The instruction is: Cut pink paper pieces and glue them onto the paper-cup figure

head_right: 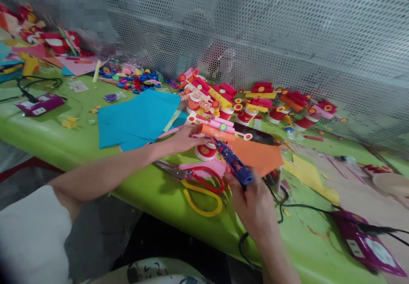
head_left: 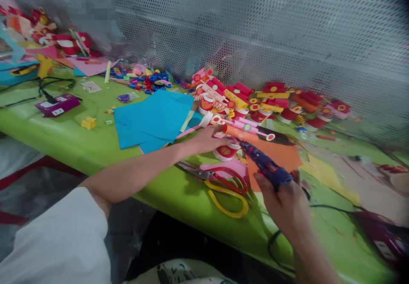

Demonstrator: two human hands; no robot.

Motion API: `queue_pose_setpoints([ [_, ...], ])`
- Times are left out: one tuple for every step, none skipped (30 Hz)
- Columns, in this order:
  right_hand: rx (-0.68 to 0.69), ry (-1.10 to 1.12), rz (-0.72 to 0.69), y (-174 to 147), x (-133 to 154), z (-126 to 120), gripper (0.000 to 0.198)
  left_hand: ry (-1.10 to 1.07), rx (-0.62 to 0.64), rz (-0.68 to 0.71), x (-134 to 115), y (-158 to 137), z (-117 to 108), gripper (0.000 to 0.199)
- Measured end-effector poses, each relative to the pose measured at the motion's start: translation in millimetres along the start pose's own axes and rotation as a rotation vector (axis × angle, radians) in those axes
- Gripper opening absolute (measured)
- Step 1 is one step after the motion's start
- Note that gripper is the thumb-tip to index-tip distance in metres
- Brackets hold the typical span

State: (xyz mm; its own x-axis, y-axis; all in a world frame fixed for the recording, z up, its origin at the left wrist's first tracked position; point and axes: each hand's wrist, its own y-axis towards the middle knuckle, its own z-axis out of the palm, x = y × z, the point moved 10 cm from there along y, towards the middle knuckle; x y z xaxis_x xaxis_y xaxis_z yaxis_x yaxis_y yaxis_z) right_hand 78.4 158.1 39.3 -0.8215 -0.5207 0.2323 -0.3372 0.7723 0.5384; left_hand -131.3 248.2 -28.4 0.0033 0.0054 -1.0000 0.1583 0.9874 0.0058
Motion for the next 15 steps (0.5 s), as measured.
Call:
queue_pose_setpoints([
  [-0.005, -0.017, -0.007, -0.1, 0.3, -0.3, 0.044, 0.031, -0.001, -0.010, -0.7, -0.9, -0.3, 0.058],
  [-0.009, -0.032, -0.012, -0.2, 0.6, -0.5, 0.045, 0.040, 0.002, -0.011, -1.9, -1.7, 0.0, 0.058],
  [-0.013, -0.047, -0.016, -0.2, 0.9, -0.9, 0.045, 0.040, 0.005, -0.008, -3.1, -2.3, 0.4, 0.058],
  [-0.018, -0.060, -0.019, -0.3, 1.3, -1.5, 0.046, 0.037, 0.008, -0.005, -3.9, -2.8, 0.8, 0.060],
  [-0.024, -0.072, -0.024, -0.3, 1.9, -2.1, 0.047, 0.035, 0.008, -0.001, -4.5, -3.1, 0.9, 0.061],
  [-0.028, -0.082, -0.030, -0.2, 2.6, -2.5, 0.048, 0.033, 0.007, 0.004, -5.1, -3.2, 1.0, 0.062],
  [-0.029, -0.090, -0.037, -0.1, 3.4, -2.6, 0.049, 0.032, 0.003, 0.009, -5.6, -3.3, 0.7, 0.062],
  [-0.030, -0.095, -0.044, 0.0, 4.2, -2.7, 0.050, 0.033, 0.000, 0.014, -5.9, -3.4, 0.4, 0.062],
  [-0.031, -0.099, -0.050, 0.2, 5.0, -2.9, 0.051, 0.035, -0.002, 0.018, -6.2, -3.3, 0.2, 0.062],
  [-0.031, -0.105, -0.056, 0.5, 5.5, -2.8, 0.052, 0.039, -0.003, 0.021, -6.2, -3.2, 0.0, 0.062],
  [-0.031, -0.113, -0.059, 0.7, 5.8, -2.8, 0.053, 0.046, -0.002, 0.023, -6.0, -3.0, -0.2, 0.061],
  [-0.032, -0.122, -0.062, 0.9, 6.0, -2.9, 0.053, 0.054, -0.003, 0.026, -5.8, -2.7, -0.5, 0.061],
  [-0.032, -0.131, -0.066, 1.0, 6.1, -2.9, 0.054, 0.063, -0.002, 0.028, -5.4, -2.2, -0.7, 0.060],
  [-0.029, -0.136, -0.069, 1.0, 5.9, -2.7, 0.054, 0.071, -0.002, 0.030, -4.8, -1.5, -0.9, 0.060],
  [-0.023, -0.136, -0.067, 0.8, 5.2, -2.3, 0.054, 0.078, -0.002, 0.032, -4.1, -0.7, -0.9, 0.060],
])
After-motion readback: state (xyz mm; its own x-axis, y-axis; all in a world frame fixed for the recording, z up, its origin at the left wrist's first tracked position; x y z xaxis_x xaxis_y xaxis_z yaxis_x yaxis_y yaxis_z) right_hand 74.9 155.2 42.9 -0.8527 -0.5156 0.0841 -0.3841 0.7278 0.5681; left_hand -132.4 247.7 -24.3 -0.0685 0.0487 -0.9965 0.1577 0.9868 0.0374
